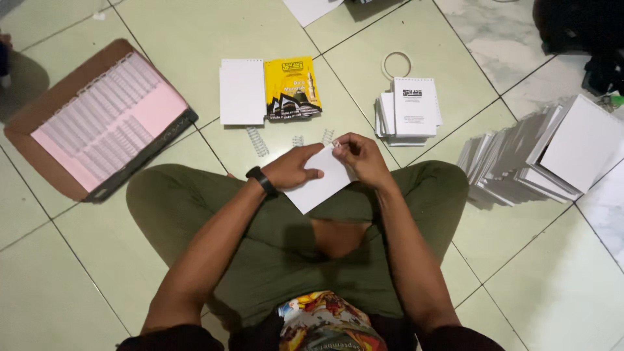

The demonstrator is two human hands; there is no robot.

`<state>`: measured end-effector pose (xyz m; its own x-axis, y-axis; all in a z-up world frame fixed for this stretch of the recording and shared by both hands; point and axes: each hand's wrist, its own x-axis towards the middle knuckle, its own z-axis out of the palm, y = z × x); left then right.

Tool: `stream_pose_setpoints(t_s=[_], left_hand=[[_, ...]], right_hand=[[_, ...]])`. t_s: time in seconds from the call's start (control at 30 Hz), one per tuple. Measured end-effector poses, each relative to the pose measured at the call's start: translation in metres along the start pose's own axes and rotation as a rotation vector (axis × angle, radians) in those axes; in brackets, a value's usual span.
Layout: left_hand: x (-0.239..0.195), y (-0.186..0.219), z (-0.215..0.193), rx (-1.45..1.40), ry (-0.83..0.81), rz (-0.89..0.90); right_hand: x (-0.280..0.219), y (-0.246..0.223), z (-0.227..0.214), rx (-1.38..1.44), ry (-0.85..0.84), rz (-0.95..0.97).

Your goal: The person sits on a tiled floor and assembles spiral-bound notebooks by inserting spiral bindings into punched holes. They handle loose paper sheets, spiral bindings, and yellow covers, then place the completed notebooks into a pink-lined box.

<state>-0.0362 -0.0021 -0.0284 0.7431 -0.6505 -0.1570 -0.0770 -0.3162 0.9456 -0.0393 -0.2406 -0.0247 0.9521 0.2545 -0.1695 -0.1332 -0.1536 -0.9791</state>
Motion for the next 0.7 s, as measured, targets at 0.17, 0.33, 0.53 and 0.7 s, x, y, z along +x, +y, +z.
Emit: stream_pose_setpoints(t_s=[0.17,0.33,0.53,0.7], left_hand=[[0.003,0.005,0.004,0.089,-0.025,-0.033],[0.006,0.011,0.001,0.158,-0.03,-0.087],[0.017,-0.003,-0.001,0.242,-0.026,-0.041],[0.029,-0.001,-0.013,0.301,-0.097,-0.087]], right_hand=[[0.003,0.038,-0.002,0.115,0.071,0.021],[-0.004,-0.018,0.008,0.141,0.044,0.033],[0.007,0.007,0.002,0.184,0.105,0.022],[0.02,-0.002,0.002,0.244,0.106,0.108]])
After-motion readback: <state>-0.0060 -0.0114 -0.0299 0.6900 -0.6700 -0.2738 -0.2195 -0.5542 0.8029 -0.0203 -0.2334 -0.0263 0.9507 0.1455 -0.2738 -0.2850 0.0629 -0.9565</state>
